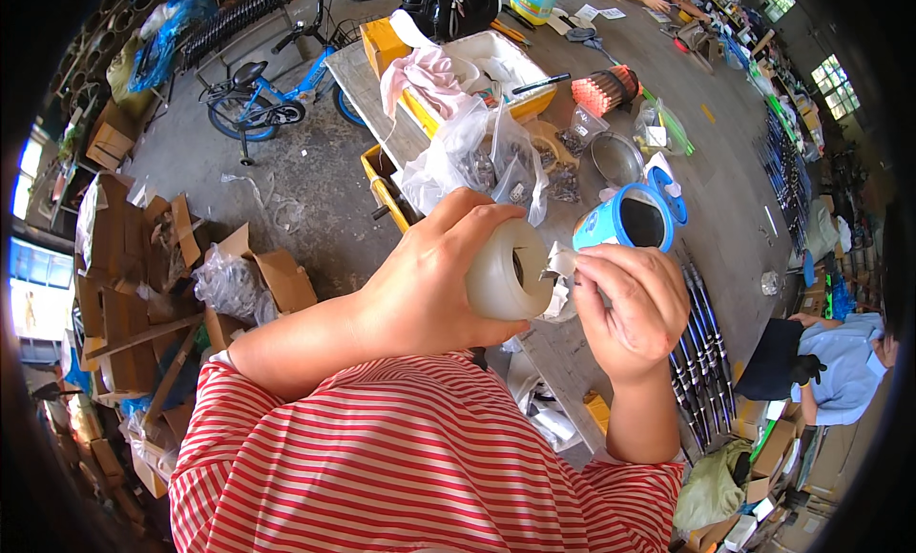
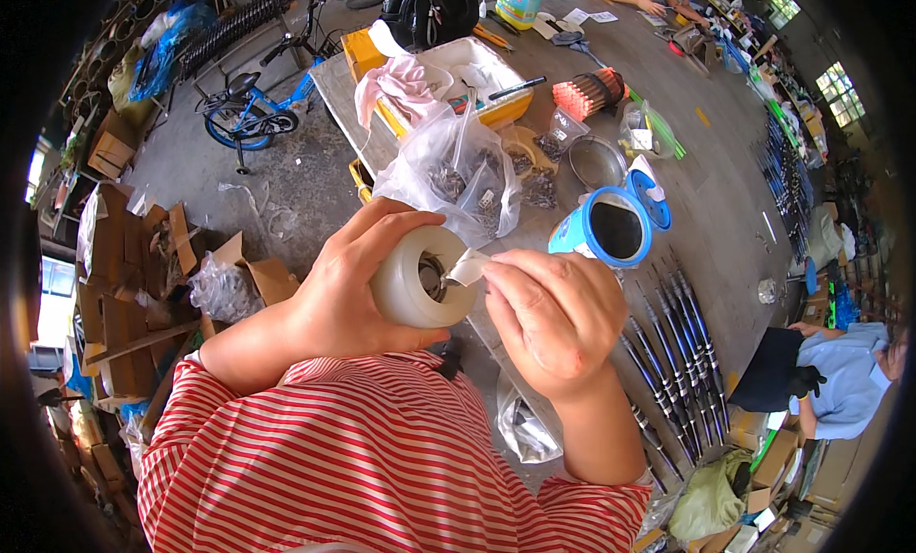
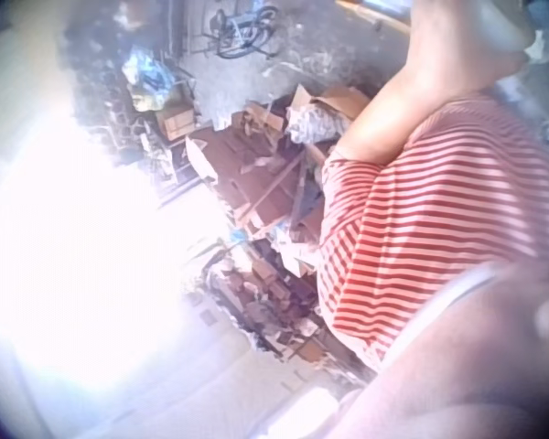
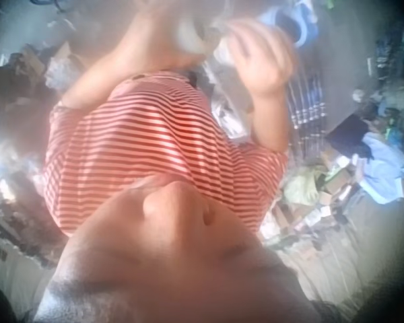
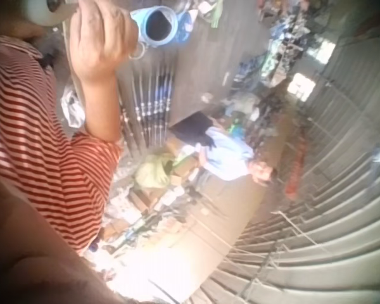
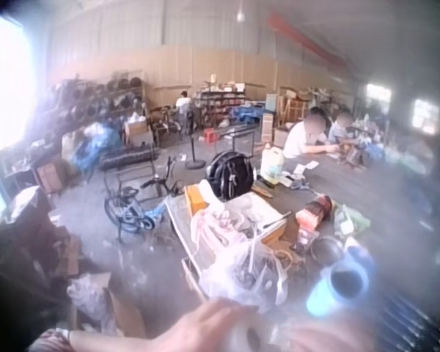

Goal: The person cleans a wheel bearing by applying cleaner from a bottle and wiping the internal component with a cloth.

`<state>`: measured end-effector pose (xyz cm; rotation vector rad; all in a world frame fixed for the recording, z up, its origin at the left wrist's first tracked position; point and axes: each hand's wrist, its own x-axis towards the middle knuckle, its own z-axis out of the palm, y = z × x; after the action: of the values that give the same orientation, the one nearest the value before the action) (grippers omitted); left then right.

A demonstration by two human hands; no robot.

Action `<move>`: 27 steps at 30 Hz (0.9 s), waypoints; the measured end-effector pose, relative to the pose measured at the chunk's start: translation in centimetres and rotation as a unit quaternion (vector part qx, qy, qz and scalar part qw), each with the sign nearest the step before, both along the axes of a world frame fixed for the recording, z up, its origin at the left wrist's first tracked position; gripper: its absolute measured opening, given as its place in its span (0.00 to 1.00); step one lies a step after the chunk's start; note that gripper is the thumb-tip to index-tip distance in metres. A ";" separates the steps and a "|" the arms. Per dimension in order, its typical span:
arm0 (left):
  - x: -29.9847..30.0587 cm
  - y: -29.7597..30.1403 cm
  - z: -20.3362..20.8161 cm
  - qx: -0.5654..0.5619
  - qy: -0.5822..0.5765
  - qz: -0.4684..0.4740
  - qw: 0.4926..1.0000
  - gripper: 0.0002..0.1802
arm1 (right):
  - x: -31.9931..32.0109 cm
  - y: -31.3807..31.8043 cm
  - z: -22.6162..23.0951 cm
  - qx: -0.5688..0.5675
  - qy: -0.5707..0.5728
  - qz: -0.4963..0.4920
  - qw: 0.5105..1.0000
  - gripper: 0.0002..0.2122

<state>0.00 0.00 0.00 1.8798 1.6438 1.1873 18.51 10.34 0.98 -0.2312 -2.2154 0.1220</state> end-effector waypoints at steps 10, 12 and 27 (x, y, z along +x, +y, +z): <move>-2.3 0.4 -1.2 -0.011 -0.060 -0.029 0.998 0.43 | -1.2 -0.4 2.4 0.036 -0.026 -0.042 0.998 0.10; -2.8 0.5 -1.9 -0.004 -0.088 -0.042 0.995 0.43 | -1.2 -0.7 2.7 0.032 -0.024 -0.063 0.997 0.10; -7.7 1.2 -6.4 -0.104 -0.252 -0.116 0.955 0.49 | 13.2 -17.5 -12.3 -0.548 0.225 -0.488 0.641 0.02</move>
<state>-7.71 1.17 -6.36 1.4377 1.1836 1.2116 31.69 -7.13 -11.37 -1.7883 -0.9868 0.8049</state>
